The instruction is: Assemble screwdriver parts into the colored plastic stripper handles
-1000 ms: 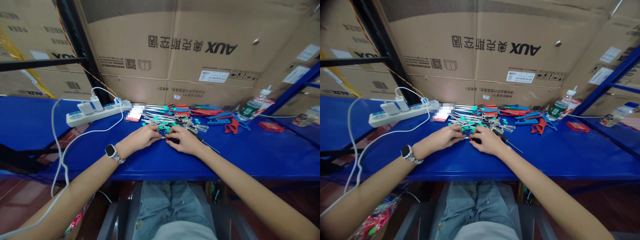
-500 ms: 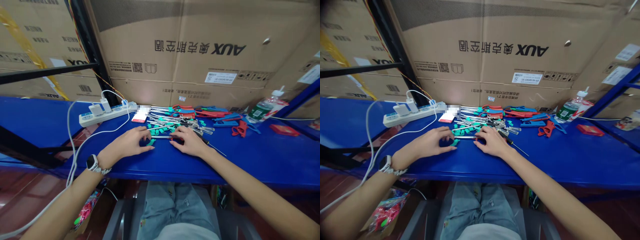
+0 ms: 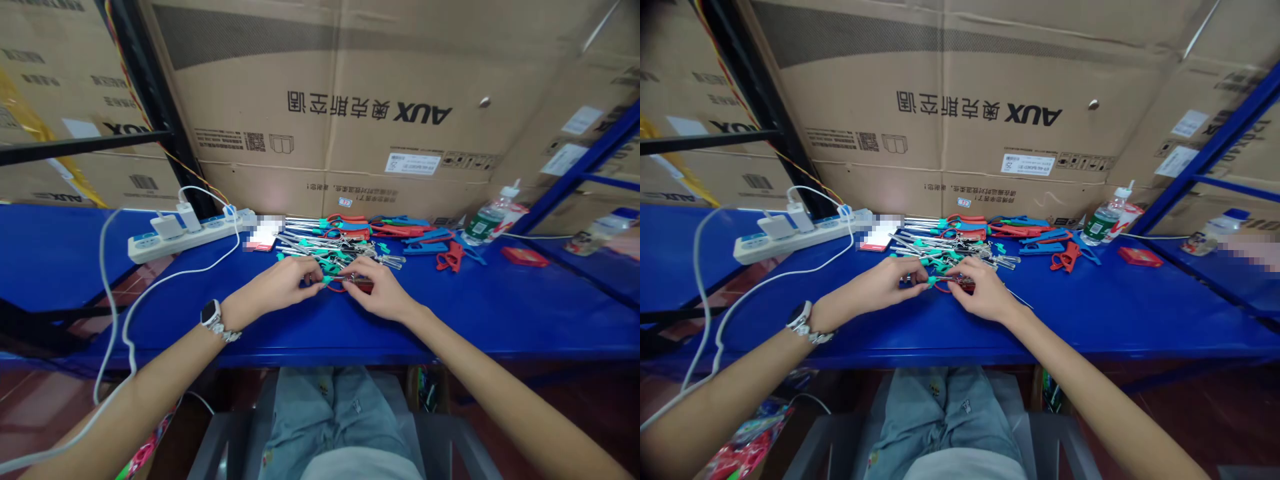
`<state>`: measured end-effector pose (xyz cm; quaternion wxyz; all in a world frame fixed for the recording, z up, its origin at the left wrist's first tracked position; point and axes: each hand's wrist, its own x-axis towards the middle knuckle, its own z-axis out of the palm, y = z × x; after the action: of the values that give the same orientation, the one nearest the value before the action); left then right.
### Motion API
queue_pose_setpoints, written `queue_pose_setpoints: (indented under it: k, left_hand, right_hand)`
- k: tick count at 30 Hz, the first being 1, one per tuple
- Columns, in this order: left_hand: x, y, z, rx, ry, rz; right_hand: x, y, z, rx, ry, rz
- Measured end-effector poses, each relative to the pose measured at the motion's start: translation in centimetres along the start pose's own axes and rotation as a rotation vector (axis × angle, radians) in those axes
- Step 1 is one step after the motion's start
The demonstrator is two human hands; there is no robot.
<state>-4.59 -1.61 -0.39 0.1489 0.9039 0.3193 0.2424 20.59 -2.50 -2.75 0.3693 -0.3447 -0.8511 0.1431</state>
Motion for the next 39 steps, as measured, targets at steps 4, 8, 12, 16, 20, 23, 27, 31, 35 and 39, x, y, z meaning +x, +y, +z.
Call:
queue_pose_setpoints:
  k: [4,8,12,16,20,23,27,31,35,39]
  left_hand:
    - [2.6,0.2,1.7,-0.163,0.025,0.000]
    - [4.5,0.0,2.4,-0.431,0.036,-0.069]
    - [5.7,-0.5,2.6,-0.583,0.033,-0.069]
    - [5.4,-1.0,3.0,-0.505,0.116,-0.076]
    - [4.2,-0.8,3.2,-0.337,0.213,-0.028]
    - [3.8,-0.6,3.2,-0.216,0.241,0.030]
    - [3.8,-0.6,3.2,-0.163,0.237,0.059]
    - [4.0,-0.8,3.5,-0.285,0.278,-0.033]
    - [4.1,-0.6,3.8,-0.481,0.247,-0.065]
    - [3.9,-0.1,3.7,-0.298,0.267,0.029]
  right_hand:
    - [-0.4,0.3,0.0,0.156,0.027,0.138]
    - [0.6,1.3,-0.2,0.446,0.090,0.276]
    - [2.0,2.3,-0.2,0.550,0.173,0.333]
    - [2.8,2.9,0.7,0.589,0.193,0.382]
    - [2.9,3.1,1.6,0.581,0.216,0.400]
    - [2.7,3.3,1.9,0.567,0.258,0.401]
    - [2.3,3.0,1.7,0.588,0.253,0.422]
    - [1.7,2.4,1.2,0.587,0.214,0.359]
    - [1.4,2.3,0.9,0.639,0.195,0.350]
    - [1.4,2.3,0.9,0.715,0.184,0.445]
